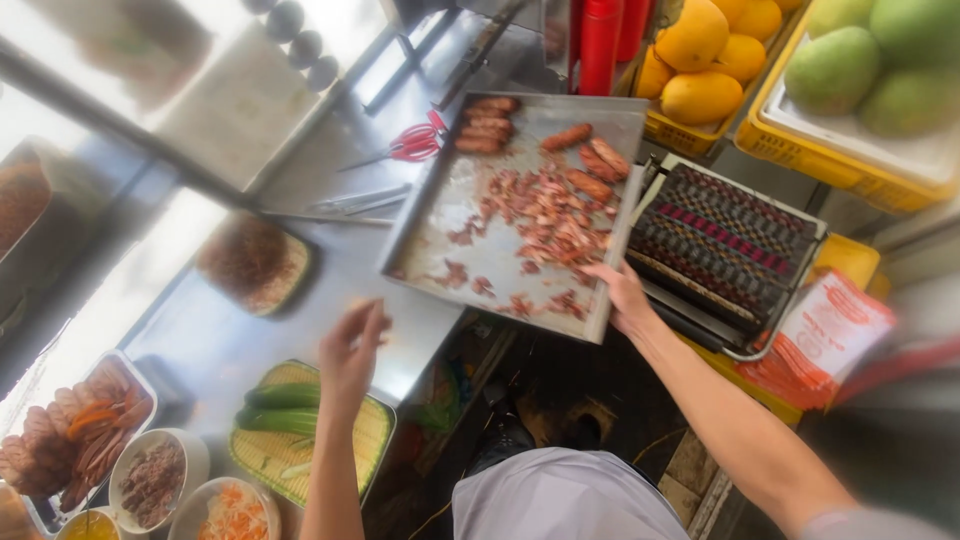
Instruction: Retrieving a pineapple from a refrigerator and slicing it on a wooden cutting board.
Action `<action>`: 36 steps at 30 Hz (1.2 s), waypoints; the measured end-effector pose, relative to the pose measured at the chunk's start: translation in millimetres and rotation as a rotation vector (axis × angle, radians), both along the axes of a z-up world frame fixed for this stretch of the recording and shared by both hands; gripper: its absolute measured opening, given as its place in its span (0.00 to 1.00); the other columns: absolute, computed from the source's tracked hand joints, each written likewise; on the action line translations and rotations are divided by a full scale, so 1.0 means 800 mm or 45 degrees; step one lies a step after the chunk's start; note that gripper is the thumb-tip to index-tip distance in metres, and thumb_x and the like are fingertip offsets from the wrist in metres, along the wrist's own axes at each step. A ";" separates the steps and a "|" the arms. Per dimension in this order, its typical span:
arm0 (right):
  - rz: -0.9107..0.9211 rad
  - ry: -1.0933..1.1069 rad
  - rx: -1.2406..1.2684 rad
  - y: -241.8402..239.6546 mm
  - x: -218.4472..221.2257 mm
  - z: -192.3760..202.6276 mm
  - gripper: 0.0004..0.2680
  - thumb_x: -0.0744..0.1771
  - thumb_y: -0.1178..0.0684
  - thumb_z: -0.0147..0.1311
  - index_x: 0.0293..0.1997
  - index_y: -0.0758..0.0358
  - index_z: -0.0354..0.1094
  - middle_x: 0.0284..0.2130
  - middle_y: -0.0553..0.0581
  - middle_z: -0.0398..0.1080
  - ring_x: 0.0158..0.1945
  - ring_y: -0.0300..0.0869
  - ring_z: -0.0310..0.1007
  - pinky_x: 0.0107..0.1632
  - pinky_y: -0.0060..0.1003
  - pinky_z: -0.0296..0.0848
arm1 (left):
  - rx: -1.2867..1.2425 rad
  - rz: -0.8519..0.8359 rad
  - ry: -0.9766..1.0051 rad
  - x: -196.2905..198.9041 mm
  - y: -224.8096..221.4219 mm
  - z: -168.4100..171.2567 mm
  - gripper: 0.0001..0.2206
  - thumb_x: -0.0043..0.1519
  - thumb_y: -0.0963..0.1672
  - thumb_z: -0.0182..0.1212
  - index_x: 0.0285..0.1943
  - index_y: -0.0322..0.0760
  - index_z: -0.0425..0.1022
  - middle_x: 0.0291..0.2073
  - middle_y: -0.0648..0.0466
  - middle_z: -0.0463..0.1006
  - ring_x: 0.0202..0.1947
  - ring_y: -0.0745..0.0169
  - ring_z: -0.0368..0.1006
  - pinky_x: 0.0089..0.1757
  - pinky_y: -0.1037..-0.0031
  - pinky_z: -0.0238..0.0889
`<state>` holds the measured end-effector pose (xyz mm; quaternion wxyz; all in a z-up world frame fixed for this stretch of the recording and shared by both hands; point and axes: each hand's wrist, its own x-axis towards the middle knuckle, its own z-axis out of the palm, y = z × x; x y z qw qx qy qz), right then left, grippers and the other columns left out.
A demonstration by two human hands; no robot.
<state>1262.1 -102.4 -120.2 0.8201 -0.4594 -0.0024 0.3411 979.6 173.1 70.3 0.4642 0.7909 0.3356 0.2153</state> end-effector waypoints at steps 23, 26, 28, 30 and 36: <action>-0.296 0.373 -0.803 -0.194 -0.081 -0.013 0.15 0.65 0.51 0.51 0.54 0.68 0.70 0.28 0.63 0.72 0.21 0.47 0.68 0.21 0.41 0.65 | 0.868 -0.541 0.856 0.485 0.346 -0.187 0.35 0.54 0.55 0.66 0.72 0.55 0.60 0.62 0.51 0.67 0.64 0.48 0.63 0.57 0.38 0.57; -0.247 0.358 -0.682 -0.213 -0.072 -0.061 0.15 0.65 0.50 0.50 0.49 0.74 0.72 0.29 0.66 0.74 0.21 0.47 0.71 0.22 0.40 0.68 | 0.863 -0.675 0.770 0.441 0.349 -0.170 0.27 0.52 0.54 0.67 0.61 0.51 0.73 0.58 0.50 0.69 0.62 0.46 0.63 0.56 0.42 0.59; -0.301 0.407 -0.697 -0.164 -0.066 -0.011 0.14 0.65 0.52 0.49 0.48 0.72 0.71 0.31 0.64 0.74 0.25 0.45 0.74 0.27 0.38 0.72 | 0.794 -0.711 0.680 0.404 0.351 -0.152 0.19 0.56 0.53 0.65 0.54 0.50 0.79 0.54 0.47 0.74 0.59 0.44 0.67 0.56 0.50 0.63; -0.360 0.456 -0.710 -0.140 -0.061 0.008 0.12 0.64 0.54 0.47 0.47 0.71 0.70 0.34 0.63 0.75 0.29 0.44 0.77 0.32 0.36 0.76 | 0.727 -0.748 0.588 0.380 0.358 -0.141 0.13 0.60 0.53 0.63 0.46 0.49 0.85 0.49 0.45 0.78 0.56 0.43 0.70 0.56 0.58 0.67; -0.268 0.330 -0.800 -0.133 -0.040 -0.016 0.11 0.66 0.50 0.51 0.46 0.68 0.72 0.28 0.60 0.71 0.22 0.44 0.68 0.24 0.39 0.67 | 0.504 -0.712 0.750 0.381 0.388 -0.159 0.15 0.62 0.53 0.61 0.48 0.46 0.84 0.42 0.48 0.85 0.44 0.48 0.81 0.47 0.60 0.72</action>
